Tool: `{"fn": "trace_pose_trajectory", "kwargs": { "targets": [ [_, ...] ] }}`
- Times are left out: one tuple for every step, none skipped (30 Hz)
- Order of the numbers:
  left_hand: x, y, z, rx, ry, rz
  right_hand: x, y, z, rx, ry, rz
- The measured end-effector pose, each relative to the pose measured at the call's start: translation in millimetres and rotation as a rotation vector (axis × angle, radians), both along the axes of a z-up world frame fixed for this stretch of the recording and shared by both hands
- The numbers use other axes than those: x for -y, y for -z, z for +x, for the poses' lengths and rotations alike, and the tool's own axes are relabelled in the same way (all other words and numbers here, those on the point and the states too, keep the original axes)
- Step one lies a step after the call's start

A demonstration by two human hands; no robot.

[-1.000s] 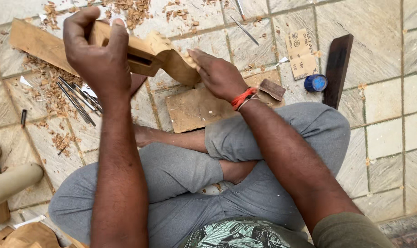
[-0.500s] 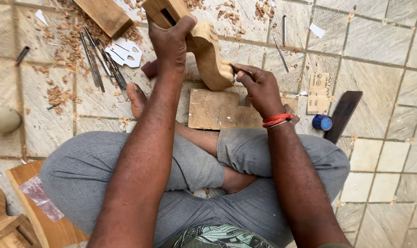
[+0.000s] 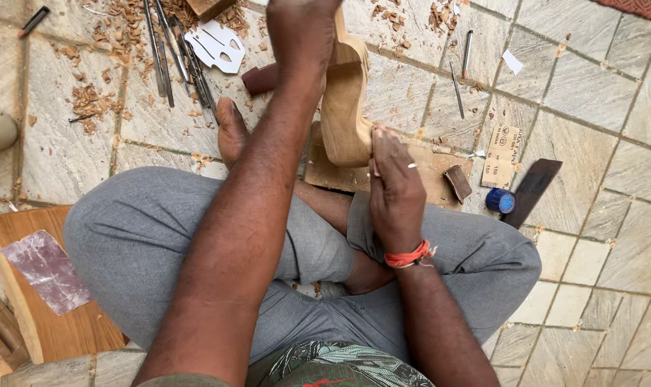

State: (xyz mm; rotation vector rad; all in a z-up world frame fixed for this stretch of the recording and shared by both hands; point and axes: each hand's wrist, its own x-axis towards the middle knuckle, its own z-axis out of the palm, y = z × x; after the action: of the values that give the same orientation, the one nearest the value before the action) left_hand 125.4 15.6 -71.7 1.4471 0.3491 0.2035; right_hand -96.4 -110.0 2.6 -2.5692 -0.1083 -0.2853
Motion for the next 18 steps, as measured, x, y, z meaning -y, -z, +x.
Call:
{"fn": "trace_pose_trajectory", "kwargs": {
  "targets": [
    [1.2,0.0,-3.2,-0.020,0.028,0.013,-3.5,-1.1,-8.9,-0.057,-0.010,0.000],
    [-0.5,1.3,-4.3,-0.040,0.045,0.043,-5.9,-1.4,-14.1,-0.115,-0.020,-0.001],
    [1.4,3.2,-4.5,-0.081,0.063,0.060,-6.1,-2.8,-18.2,-0.131,-0.034,-0.006],
    [2.1,5.8,-3.2,-0.119,0.091,0.092,-6.8,-3.4,-19.1,-0.147,-0.048,-0.011],
    [2.5,8.8,-1.4,-0.054,0.089,0.100,-8.3,-3.5,-18.3,-0.163,-0.060,-0.015],
    [1.7,11.8,2.6,-0.005,0.085,0.092,-9.8,-4.1,-16.8,-0.128,-0.072,-0.002],
    [0.9,14.9,5.1,0.025,0.079,0.091,-14.0,-2.6,-12.5,-0.094,-0.085,0.014],
    [1.1,17.4,8.1,0.017,0.082,0.088,-18.5,-1.4,-9.5,-0.060,-0.099,0.030],
    [3.1,20.6,7.1,0.003,0.075,0.082,-22.2,-0.3,-8.4,-0.056,-0.104,-0.018],
    [5.8,23.0,5.4,-0.010,0.072,0.071,-26.1,1.1,-8.0,-0.052,-0.109,-0.065],
    [6.3,23.9,3.6,-0.018,0.065,0.069,-28.6,0.6,-9.7,-0.045,-0.122,-0.107],
    [7.2,23.6,1.0,-0.025,0.058,0.065,-30.1,0.0,-10.9,-0.030,-0.128,-0.152],
    [7.0,21.6,-0.8,-0.024,0.060,0.067,-33.2,-1.1,-13.6,-0.012,-0.127,-0.194],
    [6.9,18.6,-3.3,-0.022,0.066,0.068,-35.2,-2.3,-15.4,0.006,-0.126,-0.235],
    [7.1,12.0,3.3,-0.005,0.073,0.070,-35.6,-3.1,-11.1,0.004,-0.124,-0.275],
    [7.6,5.8,8.5,0.005,0.077,0.073,-35.3,-3.2,-6.8,0.001,-0.121,-0.315],
    [5.8,3.3,9.0,0.008,0.073,0.075,-35.0,-2.5,-6.7,-0.015,-0.122,-0.353],
    [4.5,2.3,10.0,0.013,0.067,0.077,-34.8,0.1,-6.8,-0.003,-0.127,-0.337]
  ]
}}
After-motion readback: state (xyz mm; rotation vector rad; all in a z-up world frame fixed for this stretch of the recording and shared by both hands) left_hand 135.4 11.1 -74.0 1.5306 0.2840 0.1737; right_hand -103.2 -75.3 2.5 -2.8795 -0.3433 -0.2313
